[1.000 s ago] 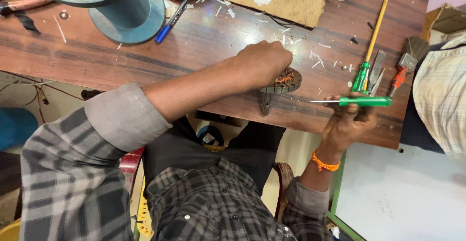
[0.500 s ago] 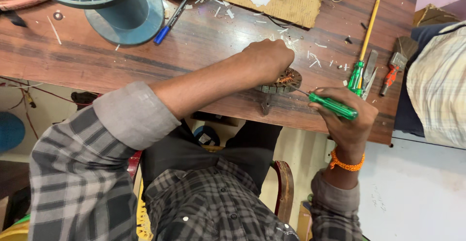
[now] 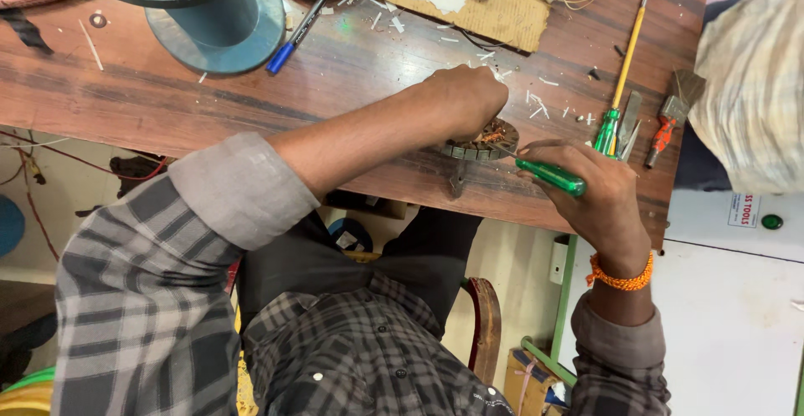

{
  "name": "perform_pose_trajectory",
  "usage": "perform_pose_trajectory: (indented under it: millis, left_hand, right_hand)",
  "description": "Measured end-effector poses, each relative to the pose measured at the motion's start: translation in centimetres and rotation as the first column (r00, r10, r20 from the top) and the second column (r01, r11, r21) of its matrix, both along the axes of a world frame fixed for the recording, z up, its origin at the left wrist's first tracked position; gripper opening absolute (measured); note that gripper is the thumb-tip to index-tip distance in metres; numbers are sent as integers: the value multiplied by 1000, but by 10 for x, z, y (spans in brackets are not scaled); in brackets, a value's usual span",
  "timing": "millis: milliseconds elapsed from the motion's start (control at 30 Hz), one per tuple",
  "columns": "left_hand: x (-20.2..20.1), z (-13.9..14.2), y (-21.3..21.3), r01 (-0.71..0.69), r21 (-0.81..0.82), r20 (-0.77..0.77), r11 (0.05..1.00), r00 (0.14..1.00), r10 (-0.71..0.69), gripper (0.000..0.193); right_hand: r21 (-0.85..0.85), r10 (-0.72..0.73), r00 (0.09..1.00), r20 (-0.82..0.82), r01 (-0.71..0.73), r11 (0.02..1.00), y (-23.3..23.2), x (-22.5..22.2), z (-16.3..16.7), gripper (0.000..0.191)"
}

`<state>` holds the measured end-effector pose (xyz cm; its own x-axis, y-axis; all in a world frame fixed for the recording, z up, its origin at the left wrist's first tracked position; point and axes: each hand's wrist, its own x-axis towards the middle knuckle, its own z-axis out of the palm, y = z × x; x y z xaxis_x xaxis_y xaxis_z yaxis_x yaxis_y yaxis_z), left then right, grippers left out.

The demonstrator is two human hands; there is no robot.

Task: The person works on an electric motor armature at a workbench, holding the round motor part and fitting components into it by hand, occasionally using a screwdriver to work on the assembly. They reposition the motor part repeatedly while adjusting its parts.

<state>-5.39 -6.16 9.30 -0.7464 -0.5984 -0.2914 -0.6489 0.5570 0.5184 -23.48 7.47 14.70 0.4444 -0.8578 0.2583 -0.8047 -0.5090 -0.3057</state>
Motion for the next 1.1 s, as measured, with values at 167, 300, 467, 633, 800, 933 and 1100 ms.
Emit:
perform_pose_trajectory:
  millis: [167, 300, 467, 633, 800, 933, 1100]
  left_hand:
    - [3, 10, 1, 7, 44, 17, 999, 1000, -8, 17]
    - [3, 14, 2, -21, 97, 56, 995, 998, 16, 20]
    - [2, 13, 1, -16, 69, 64, 998, 998, 12, 22]
    - [3, 10, 2, -17, 44, 33, 999, 999, 15, 22]
    - [3, 8, 3, -32, 64, 43, 997, 999, 29, 21]
    - [-1, 3, 3, -12, -33, 0, 999, 1000, 12, 24]
    - [0, -1, 0, -4, -17, 18, 1000, 1000, 5, 25]
  right_hand:
    - [11, 28, 1000, -1, -28, 1000, -2, 0, -2, 27]
    - [26, 36, 999, -24, -35, 999, -3, 6, -5, 27]
    - [-39, 86, 996, 13, -85, 996, -1, 11, -9, 25]
    - [-92, 110, 993, 49, -105, 990, -3, 12, -15, 26]
    - [-64, 105, 992, 72, -101, 993, -5, 11, -17, 26]
    - [-61, 115, 992, 52, -111, 992, -7, 15, -14, 25]
    - [-2, 96, 994, 49, -96, 995, -13, 23, -8, 23]
